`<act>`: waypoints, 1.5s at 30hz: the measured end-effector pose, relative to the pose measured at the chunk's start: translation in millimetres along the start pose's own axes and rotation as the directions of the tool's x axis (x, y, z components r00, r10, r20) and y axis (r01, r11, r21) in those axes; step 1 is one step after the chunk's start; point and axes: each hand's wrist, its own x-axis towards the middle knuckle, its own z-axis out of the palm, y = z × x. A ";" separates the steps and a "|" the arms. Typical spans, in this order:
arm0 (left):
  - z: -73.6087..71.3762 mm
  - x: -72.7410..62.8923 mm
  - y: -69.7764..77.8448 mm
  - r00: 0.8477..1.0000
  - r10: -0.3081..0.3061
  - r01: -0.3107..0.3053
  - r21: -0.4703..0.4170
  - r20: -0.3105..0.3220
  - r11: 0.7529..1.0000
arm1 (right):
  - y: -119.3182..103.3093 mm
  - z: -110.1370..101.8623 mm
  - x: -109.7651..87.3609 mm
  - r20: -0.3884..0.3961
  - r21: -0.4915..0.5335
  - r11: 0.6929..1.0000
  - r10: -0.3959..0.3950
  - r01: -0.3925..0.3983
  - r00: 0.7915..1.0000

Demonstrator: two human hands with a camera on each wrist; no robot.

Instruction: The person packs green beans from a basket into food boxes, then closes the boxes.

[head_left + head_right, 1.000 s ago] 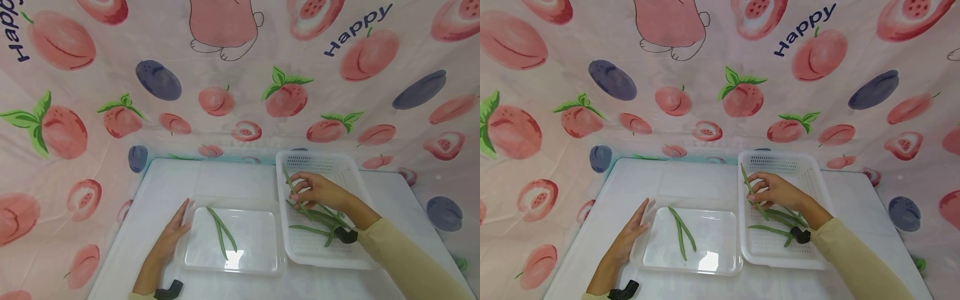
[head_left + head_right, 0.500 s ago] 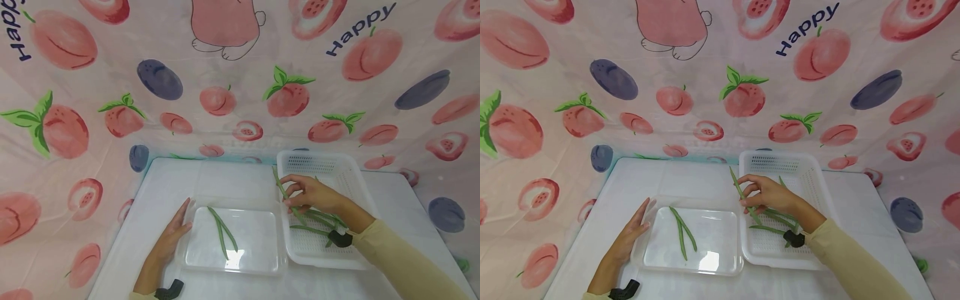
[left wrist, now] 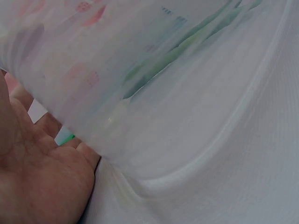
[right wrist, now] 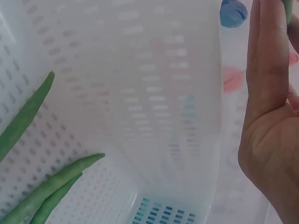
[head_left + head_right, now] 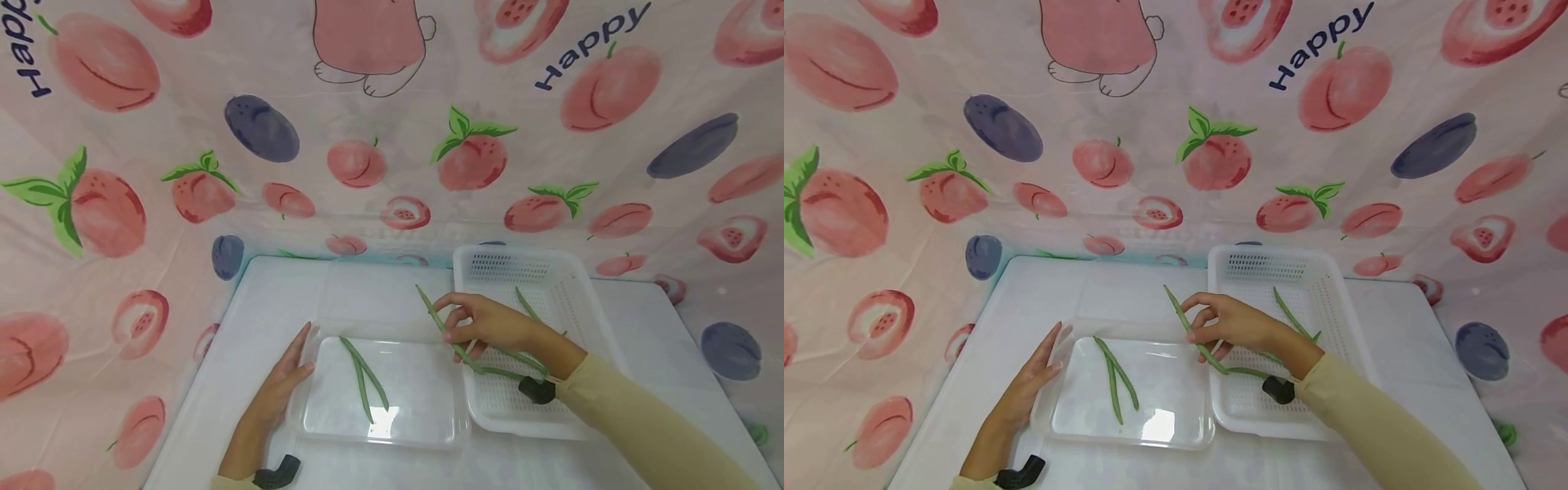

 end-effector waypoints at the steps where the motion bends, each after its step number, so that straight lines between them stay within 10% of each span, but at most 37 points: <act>1: 0.0 0.2 -0.1 1.000 0.005 -0.005 0.003 0.002 1.000 | -0.9 1.4 1.8 0.003 -0.006 1.000 0.006 -0.006 1.000; 45: 1.9 -1.0 1.7 1.000 -0.003 0.003 -0.003 0.003 1.000 | -23.9 53.4 52.4 0.146 -0.078 0.997 0.018 -0.007 0.989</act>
